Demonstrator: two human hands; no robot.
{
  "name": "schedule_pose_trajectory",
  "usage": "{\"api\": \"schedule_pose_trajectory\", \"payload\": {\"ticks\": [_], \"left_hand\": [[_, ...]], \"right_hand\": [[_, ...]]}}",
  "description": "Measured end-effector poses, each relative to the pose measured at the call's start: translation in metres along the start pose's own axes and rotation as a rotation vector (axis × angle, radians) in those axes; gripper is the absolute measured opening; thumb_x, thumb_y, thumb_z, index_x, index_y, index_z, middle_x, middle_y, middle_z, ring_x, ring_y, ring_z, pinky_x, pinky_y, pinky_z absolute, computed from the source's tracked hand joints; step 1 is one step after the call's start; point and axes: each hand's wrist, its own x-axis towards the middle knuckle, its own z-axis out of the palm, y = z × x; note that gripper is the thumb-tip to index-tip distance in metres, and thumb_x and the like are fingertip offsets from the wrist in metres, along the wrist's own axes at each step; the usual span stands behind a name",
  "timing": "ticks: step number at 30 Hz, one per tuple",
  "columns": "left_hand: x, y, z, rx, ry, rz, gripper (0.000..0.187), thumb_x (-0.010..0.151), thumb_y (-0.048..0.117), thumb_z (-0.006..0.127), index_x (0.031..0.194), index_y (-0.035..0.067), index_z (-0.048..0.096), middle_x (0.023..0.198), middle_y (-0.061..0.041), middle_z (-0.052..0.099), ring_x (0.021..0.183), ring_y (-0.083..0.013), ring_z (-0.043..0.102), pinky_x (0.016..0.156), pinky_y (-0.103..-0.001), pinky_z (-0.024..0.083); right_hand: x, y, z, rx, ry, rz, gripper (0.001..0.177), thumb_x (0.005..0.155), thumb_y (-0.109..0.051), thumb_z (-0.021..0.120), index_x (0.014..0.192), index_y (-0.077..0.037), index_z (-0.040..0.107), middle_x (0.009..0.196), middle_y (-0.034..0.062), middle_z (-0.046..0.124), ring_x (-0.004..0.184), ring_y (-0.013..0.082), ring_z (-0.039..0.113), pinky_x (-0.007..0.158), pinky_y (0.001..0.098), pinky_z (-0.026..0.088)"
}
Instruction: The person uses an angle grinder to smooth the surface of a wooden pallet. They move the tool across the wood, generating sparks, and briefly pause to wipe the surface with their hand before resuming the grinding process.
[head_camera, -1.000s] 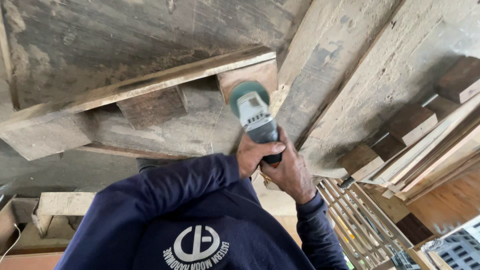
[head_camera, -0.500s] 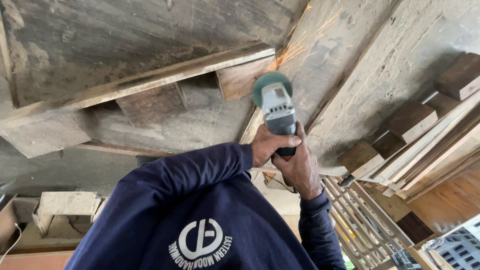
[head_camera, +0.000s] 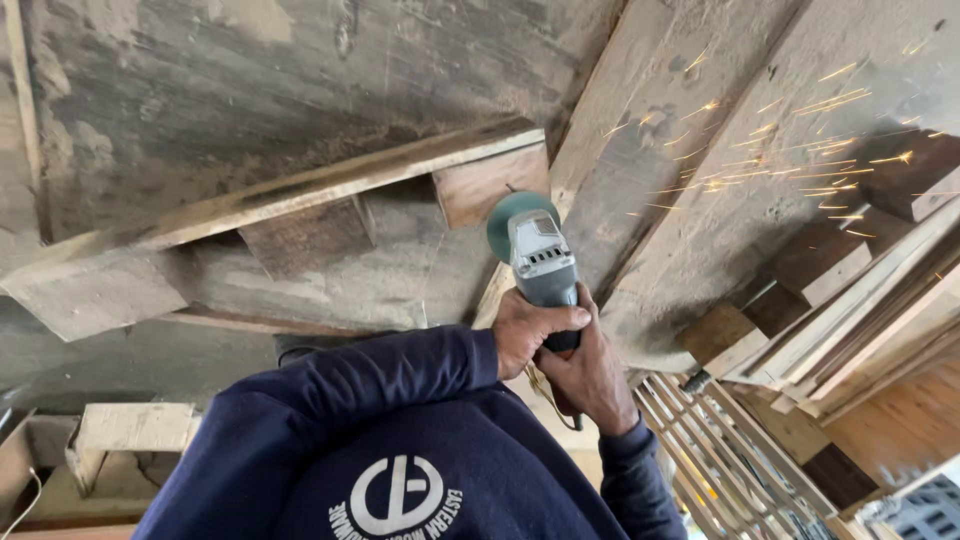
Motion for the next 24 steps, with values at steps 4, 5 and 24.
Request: {"api": "schedule_pose_trajectory", "payload": {"ticks": [4, 5, 24], "left_hand": [[-0.008, -0.017, -0.002, 0.026, 0.025, -0.042, 0.028, 0.08, 0.007, 0.082, 0.106, 0.0, 0.073, 0.097, -0.011, 0.076, 0.085, -0.0211, 0.073, 0.082, -0.039, 0.061], [-0.012, -0.018, -0.001, 0.023, 0.01, -0.036, 0.027, 0.08, 0.007, 0.082, 0.105, 0.0, 0.073, 0.096, -0.012, 0.076, 0.086, -0.0219, 0.073, 0.083, -0.039, 0.062], [0.015, 0.003, 0.015, 0.07, 0.005, -0.028, 0.025, 0.081, 0.008, 0.082, 0.103, 0.0, 0.073, 0.096, -0.011, 0.076, 0.084, -0.0211, 0.074, 0.078, -0.038, 0.063]], "right_hand": [[-0.005, 0.013, 0.008, 0.078, 0.028, 0.086, 0.103, 0.075, -0.022, 0.077, 0.159, 0.0, 0.021, 0.131, 0.0254, 0.063, 0.118, 0.0339, 0.067, 0.096, 0.042, 0.056], [-0.009, 0.013, 0.008, 0.114, 0.02, 0.098, 0.103, 0.075, -0.023, 0.078, 0.159, -0.001, 0.022, 0.131, 0.0245, 0.063, 0.118, 0.0331, 0.067, 0.096, 0.0416, 0.056], [0.018, -0.003, -0.019, 0.144, -0.016, 0.089, 0.101, 0.077, -0.022, 0.077, 0.159, -0.002, 0.022, 0.134, 0.0207, 0.061, 0.122, 0.03, 0.065, 0.1, 0.0414, 0.053]]}}
